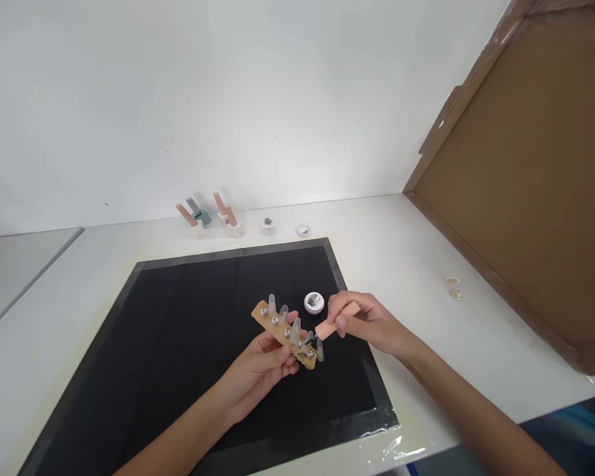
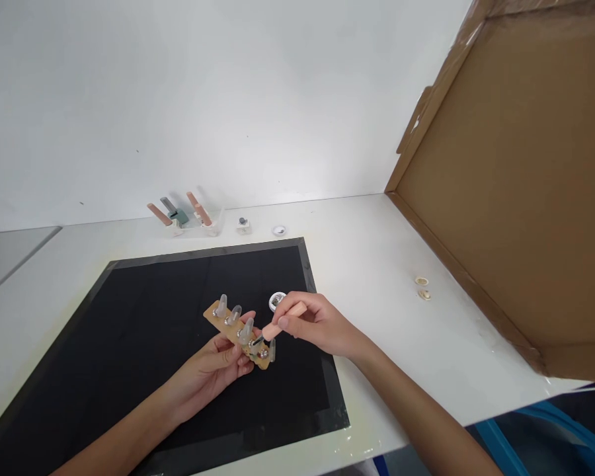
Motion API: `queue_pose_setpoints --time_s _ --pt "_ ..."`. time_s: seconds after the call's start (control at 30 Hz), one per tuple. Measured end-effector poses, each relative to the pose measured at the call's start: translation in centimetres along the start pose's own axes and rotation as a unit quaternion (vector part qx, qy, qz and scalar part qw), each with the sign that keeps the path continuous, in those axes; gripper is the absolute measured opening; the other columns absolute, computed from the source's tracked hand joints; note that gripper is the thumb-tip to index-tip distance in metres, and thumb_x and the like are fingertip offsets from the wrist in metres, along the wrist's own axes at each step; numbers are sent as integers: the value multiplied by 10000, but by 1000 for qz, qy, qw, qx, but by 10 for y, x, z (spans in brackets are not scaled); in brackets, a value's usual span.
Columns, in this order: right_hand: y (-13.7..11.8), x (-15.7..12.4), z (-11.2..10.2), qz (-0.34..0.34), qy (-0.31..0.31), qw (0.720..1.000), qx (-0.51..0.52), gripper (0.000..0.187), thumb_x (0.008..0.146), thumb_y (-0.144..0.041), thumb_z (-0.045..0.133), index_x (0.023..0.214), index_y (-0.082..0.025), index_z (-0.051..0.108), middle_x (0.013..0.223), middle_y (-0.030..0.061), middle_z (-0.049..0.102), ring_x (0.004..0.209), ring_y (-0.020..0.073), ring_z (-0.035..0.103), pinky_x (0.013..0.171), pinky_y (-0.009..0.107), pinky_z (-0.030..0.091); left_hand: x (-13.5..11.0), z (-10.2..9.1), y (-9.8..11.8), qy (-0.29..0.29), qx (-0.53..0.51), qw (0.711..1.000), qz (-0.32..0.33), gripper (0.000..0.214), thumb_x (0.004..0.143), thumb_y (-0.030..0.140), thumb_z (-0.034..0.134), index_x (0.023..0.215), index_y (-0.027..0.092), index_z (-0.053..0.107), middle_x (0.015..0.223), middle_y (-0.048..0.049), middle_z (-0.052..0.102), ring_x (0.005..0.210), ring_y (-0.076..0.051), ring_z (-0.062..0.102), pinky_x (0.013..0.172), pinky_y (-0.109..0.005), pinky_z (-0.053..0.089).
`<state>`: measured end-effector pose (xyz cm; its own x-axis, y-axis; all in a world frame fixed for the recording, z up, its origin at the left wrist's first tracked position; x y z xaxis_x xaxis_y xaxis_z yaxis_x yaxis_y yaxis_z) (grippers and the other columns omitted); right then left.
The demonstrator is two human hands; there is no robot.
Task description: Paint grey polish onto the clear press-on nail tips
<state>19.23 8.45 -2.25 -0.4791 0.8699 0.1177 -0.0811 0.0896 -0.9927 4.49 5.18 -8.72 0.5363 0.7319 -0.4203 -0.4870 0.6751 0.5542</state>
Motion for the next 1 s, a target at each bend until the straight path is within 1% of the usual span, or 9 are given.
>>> queue_pose_setpoints --time_s 0.1,0.2,0.33,0.47,0.6,0.7,0.8,0.87,1.0 --pt "-3 -1 1 1 -4 999 -40 199 864 -378 554 861 -194 630 667 3 542 577 118 463 538 250 386 1 0 0 -14 6 1000 3 395 655 192 787 1031 258 684 818 2 637 644 -81 482 651 -258 345" --pt "-5 -2 2 3 -12 998 -62 193 867 -377 545 884 -201 622 699 3 544 591 118 462 545 245 375 1 -1 -1 -10 8 1000 1 392 655 190 786 1028 259 687 848 -7 647 675 -95 496 661 -263 344" --pt "-9 -1 3 -6 -17 996 -88 128 875 -298 535 860 -195 609 746 10 565 633 125 487 575 243 384 0 -2 -1 -2 6 1000 -1 407 644 182 791 1031 255 689 894 -23 660 700 -112 512 668 -274 344" --pt "-12 0 -1 -14 -3 993 -119 55 857 -227 546 846 -196 590 735 8 569 658 136 494 610 251 397 -1 -3 -2 6 6 1000 -4 416 636 171 795 1030 254 692 931 -32 664 701 -111 513 668 -279 342" --pt "-15 -1 -7 -28 15 993 -110 37 849 -234 543 863 -209 565 764 8 542 640 133 464 591 250 382 0 -3 -1 6 7 1000 -1 433 639 158 792 1045 268 688 937 -30 667 697 -109 512 660 -281 336" --pt "-17 -2 -3 -48 -5 994 -99 32 837 -211 536 848 -205 566 754 6 508 636 133 445 589 256 366 0 -4 -2 2 10 1000 -1 441 632 150 796 1043 269 689 941 -30 670 705 -110 516 651 -279 333" --pt "-18 -3 5 -59 -41 991 -113 92 800 -128 537 846 -197 575 755 8 518 646 134 456 596 262 362 -1 -6 -2 2 15 1000 -1 440 636 151 794 1047 268 687 949 -33 673 716 -113 525 649 -277 333" --pt "-18 -2 8 -62 -51 989 -127 154 767 -71 535 849 -194 579 768 10 531 658 134 472 603 263 367 -1 -6 -3 1 19 1000 -1 430 636 153 794 1039 265 691 946 -32 676 698 -107 522 645 -277 334" --pt "-20 -1 5 -69 -31 987 -145 211 747 -13 506 837 -189 581 776 10 540 684 135 493 625 264 376 0 -7 -2 -1 28 1000 -1 425 642 154 790 1037 274 691 938 -22 680 666 -97 514 643 -279 337"
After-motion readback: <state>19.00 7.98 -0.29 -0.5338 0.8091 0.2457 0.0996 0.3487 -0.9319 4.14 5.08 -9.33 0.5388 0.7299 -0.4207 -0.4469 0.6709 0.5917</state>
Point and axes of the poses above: each hand's wrist, its own x-axis towards the middle knuckle, its own z-axis out of the palm, y = z × x, the point moved 7 cm from there along x, towards the middle knuckle
